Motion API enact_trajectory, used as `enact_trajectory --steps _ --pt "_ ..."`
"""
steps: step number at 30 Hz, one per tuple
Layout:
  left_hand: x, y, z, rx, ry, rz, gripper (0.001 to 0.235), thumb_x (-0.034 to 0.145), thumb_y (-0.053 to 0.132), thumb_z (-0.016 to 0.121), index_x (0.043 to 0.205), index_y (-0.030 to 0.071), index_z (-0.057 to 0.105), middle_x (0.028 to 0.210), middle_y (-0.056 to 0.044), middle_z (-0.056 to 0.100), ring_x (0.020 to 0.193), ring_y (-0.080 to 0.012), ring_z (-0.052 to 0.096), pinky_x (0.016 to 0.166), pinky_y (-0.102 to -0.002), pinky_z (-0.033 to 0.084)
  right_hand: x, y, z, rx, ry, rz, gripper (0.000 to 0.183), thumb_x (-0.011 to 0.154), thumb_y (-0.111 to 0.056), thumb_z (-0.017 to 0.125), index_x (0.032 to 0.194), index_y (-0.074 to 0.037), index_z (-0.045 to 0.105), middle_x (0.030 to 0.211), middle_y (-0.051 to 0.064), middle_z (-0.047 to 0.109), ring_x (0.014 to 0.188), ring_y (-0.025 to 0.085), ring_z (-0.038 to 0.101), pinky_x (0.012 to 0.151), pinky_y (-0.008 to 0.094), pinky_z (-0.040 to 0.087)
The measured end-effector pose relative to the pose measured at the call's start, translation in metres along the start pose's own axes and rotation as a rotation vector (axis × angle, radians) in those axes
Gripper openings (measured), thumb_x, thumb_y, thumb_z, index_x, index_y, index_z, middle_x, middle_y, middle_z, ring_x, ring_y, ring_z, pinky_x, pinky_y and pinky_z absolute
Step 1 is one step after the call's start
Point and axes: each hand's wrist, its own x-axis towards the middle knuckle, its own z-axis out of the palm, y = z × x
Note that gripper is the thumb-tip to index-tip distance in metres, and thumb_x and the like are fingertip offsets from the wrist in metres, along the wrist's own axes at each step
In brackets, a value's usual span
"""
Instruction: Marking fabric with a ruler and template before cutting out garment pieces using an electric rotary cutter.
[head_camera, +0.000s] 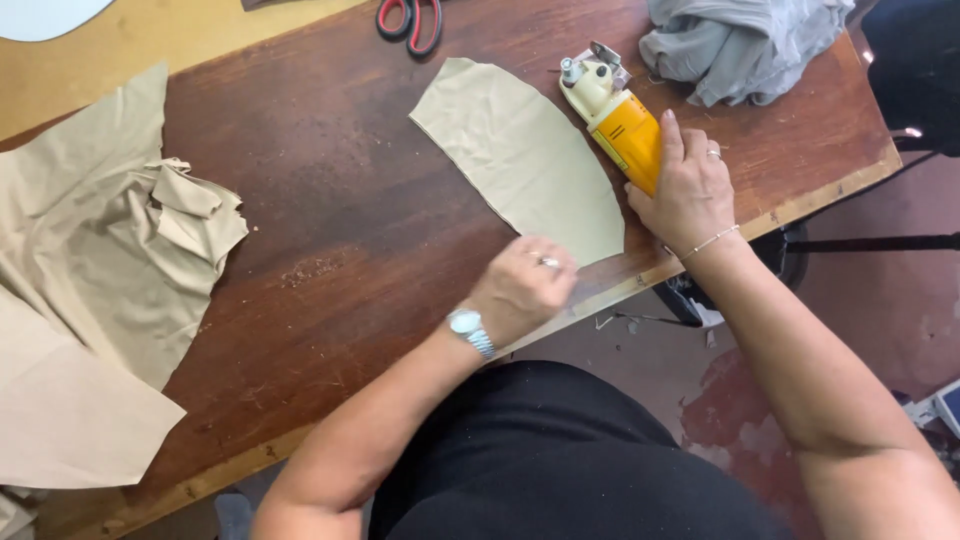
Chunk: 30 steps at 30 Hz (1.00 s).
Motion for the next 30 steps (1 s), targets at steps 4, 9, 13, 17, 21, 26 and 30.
enact_trajectory --steps 4,9,13,17,21,26,30 --pt "0.028 0.023 0.062 0.076 -0.013 0.025 0.01 0.082 0.006 0.057 0.073 0.007 0.06 0.072 -0.01 0.048 0.062 -0.0279 0.05 0.061 -0.041 0.04 -0.003 -0.002 -0.005 0.044 -0.09 0.057 0.105 0.072 -0.039 0.087 0.158 0.001 0.042 0.126 0.019 0.056 0.113 0.038 0.06 0.095 0.045 0.055" --pt "0.015 0.022 0.085 0.13 -0.072 -0.005 0.01 0.076 0.01 0.06 0.066 0.009 0.056 0.067 -0.01 0.045 0.061 -0.0269 0.047 0.057 -0.04 0.035 -0.027 -0.007 -0.038 0.261 0.145 -0.005 0.082 0.083 -0.018 0.088 0.153 0.002 0.05 0.14 0.021 0.053 0.129 0.039 0.054 0.107 0.048 0.045" --pt "0.017 0.003 0.013 -0.143 -0.337 -0.258 0.016 0.084 0.016 0.067 0.073 0.004 0.068 0.071 -0.011 0.059 0.071 -0.0296 0.063 0.068 -0.04 0.05 -0.092 -0.02 -0.026 0.346 0.075 -0.024 0.039 0.088 -0.03 0.082 0.125 -0.026 0.072 0.098 -0.006 0.067 0.086 0.017 0.068 0.076 0.033 0.057" --pt "0.025 0.001 -0.021 -0.64 -0.474 -0.788 0.015 0.088 0.024 0.069 0.086 0.012 0.079 0.087 -0.011 0.073 0.088 -0.0323 0.071 0.079 -0.039 0.057 -0.117 -0.056 -0.045 0.721 -0.045 0.028 0.029 0.083 -0.023 0.084 0.11 -0.026 0.075 0.086 -0.009 0.067 0.071 0.012 0.069 0.063 0.028 0.057" --pt "0.023 0.008 -0.025 -0.912 -0.438 -1.079 0.014 0.089 0.022 0.073 0.094 0.011 0.081 0.095 -0.011 0.075 0.096 -0.0296 0.072 0.086 -0.037 0.057 -0.121 -0.072 -0.052 0.898 0.015 0.079 0.035 0.08 -0.013 0.088 0.111 -0.017 0.074 0.085 -0.004 0.067 0.069 0.015 0.071 0.059 0.028 0.058" --pt "0.019 0.022 -0.014 -0.839 -0.452 -1.159 0.017 0.085 0.028 0.072 0.091 0.015 0.082 0.095 -0.008 0.074 0.097 -0.0289 0.072 0.086 -0.038 0.058 -0.12 -0.067 -0.034 0.766 0.085 -0.021 0.023 0.082 -0.012 0.087 0.101 -0.017 0.075 0.082 -0.007 0.066 0.066 0.012 0.069 0.056 0.024 0.057" --pt "0.012 0.021 -0.003 -0.742 -0.446 -1.166 0.017 0.083 0.031 0.072 0.087 0.018 0.081 0.09 -0.005 0.073 0.094 -0.0269 0.072 0.083 -0.038 0.059 -0.115 -0.065 -0.038 0.668 0.23 -0.157 0.014 0.083 -0.01 0.084 0.087 -0.019 0.075 0.084 -0.005 0.069 0.071 0.014 0.071 0.064 0.025 0.056"
